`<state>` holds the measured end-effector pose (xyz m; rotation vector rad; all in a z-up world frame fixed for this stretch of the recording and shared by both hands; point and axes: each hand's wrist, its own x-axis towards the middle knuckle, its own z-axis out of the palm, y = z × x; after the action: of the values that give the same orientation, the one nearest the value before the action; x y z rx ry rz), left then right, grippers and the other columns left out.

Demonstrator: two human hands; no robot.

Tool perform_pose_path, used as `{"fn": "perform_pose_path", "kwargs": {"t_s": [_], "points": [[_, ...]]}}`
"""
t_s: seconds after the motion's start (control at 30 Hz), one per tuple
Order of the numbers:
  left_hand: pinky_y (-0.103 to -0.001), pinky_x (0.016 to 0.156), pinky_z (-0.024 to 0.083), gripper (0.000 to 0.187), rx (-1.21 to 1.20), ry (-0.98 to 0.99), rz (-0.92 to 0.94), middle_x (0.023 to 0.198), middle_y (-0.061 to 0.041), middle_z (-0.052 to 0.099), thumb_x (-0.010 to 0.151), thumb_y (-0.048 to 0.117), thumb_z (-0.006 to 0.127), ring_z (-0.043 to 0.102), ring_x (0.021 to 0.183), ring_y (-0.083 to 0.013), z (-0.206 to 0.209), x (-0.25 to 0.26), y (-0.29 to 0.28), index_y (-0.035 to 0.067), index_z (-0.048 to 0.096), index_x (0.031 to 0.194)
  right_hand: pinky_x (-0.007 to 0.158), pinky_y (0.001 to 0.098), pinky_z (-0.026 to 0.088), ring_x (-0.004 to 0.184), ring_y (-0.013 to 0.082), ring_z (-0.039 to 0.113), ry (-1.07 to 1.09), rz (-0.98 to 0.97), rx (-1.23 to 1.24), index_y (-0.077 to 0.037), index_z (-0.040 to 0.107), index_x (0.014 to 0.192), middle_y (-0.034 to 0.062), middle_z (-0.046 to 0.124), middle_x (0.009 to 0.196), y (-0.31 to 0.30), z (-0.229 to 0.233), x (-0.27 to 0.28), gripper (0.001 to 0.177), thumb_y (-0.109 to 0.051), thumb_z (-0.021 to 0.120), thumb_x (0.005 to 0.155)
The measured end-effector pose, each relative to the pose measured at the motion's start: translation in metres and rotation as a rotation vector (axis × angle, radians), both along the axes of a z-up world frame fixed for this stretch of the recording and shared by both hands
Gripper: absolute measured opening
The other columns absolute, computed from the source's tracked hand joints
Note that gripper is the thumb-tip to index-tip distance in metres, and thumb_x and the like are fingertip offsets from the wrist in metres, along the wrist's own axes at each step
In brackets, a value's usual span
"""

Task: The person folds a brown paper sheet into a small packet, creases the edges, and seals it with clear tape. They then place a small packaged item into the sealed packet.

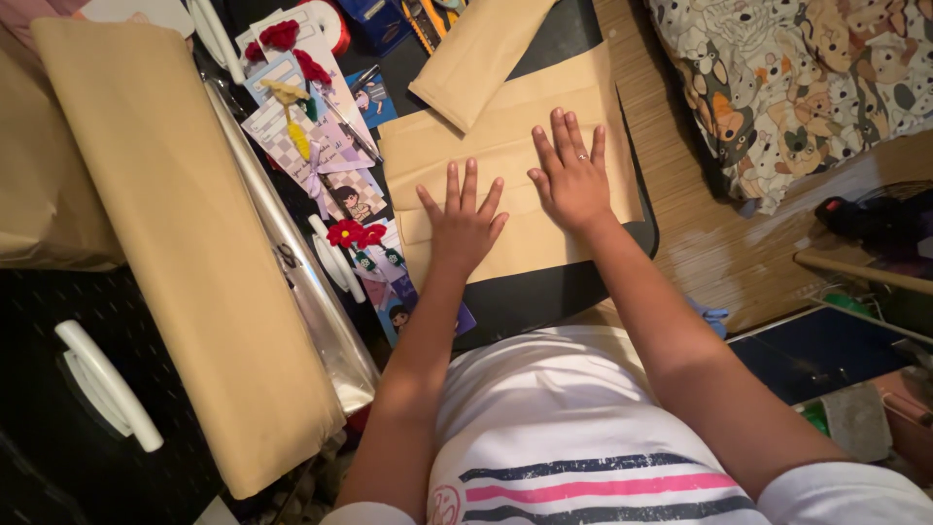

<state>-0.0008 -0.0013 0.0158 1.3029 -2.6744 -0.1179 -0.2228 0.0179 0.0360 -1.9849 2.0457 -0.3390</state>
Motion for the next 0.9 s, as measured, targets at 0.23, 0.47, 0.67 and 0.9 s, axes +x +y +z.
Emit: {"fn": "perform_pose_path", "kwargs": {"t_s": [0.23, 0.47, 0.67, 0.9], "points": [[-0.063, 0.135, 0.017, 0.026, -0.049, -0.073, -0.071, 0.173, -0.002, 0.034, 0.114, 0.040, 0.061, 0.027, 0.165, -0.0221, -0.007, -0.030, -0.013, 0.025, 0.060, 0.135, 0.124, 0.0633, 0.000, 0.160, 0.0338, 0.015, 0.006, 0.012, -0.009, -0.017, 0.041, 0.162, 0.0202, 0.020, 0.172, -0.001, -0.002, 0.000, 0.058, -0.042, 0.045, 0.110], [-0.066, 0.124, 0.012, 0.067, 0.222, 0.068, 0.184, 0.169, 0.001, 0.027, 0.101, 0.049, 0.056, 0.021, 0.157, -0.0268, -0.021, -0.026, -0.023, 0.020, 0.039, 0.159, 0.123, 0.0640, -0.001, 0.159, 0.0371, 0.015, -0.016, 0.005, 0.031, -0.028, 0.047, 0.159, 0.0215, 0.018, 0.172, -0.003, 0.005, 0.003, 0.052, -0.042, 0.046, 0.109], [-0.071, 0.122, 0.011, 0.066, 0.096, 0.086, 0.509, 0.171, -0.012, 0.020, 0.105, 0.049, 0.049, 0.015, 0.157, -0.0416, -0.015, 0.006, -0.020, 0.020, 0.033, 0.162, 0.126, 0.0636, -0.001, 0.162, 0.0361, 0.015, -0.029, -0.007, 0.046, -0.029, 0.046, 0.159, 0.0196, 0.017, 0.174, -0.001, 0.006, 0.005, 0.051, -0.043, 0.045, 0.110], [-0.071, 0.118, 0.016, 0.065, 0.100, -0.151, 0.423, 0.165, -0.019, 0.028, 0.103, 0.048, 0.049, 0.020, 0.153, -0.0419, 0.003, 0.002, -0.029, 0.012, 0.039, 0.157, 0.121, 0.0688, 0.000, 0.159, 0.0434, 0.012, 0.015, -0.073, 0.000, -0.012, 0.041, 0.163, 0.0299, 0.015, 0.170, 0.002, 0.004, -0.014, 0.074, -0.056, 0.053, 0.104]]}}
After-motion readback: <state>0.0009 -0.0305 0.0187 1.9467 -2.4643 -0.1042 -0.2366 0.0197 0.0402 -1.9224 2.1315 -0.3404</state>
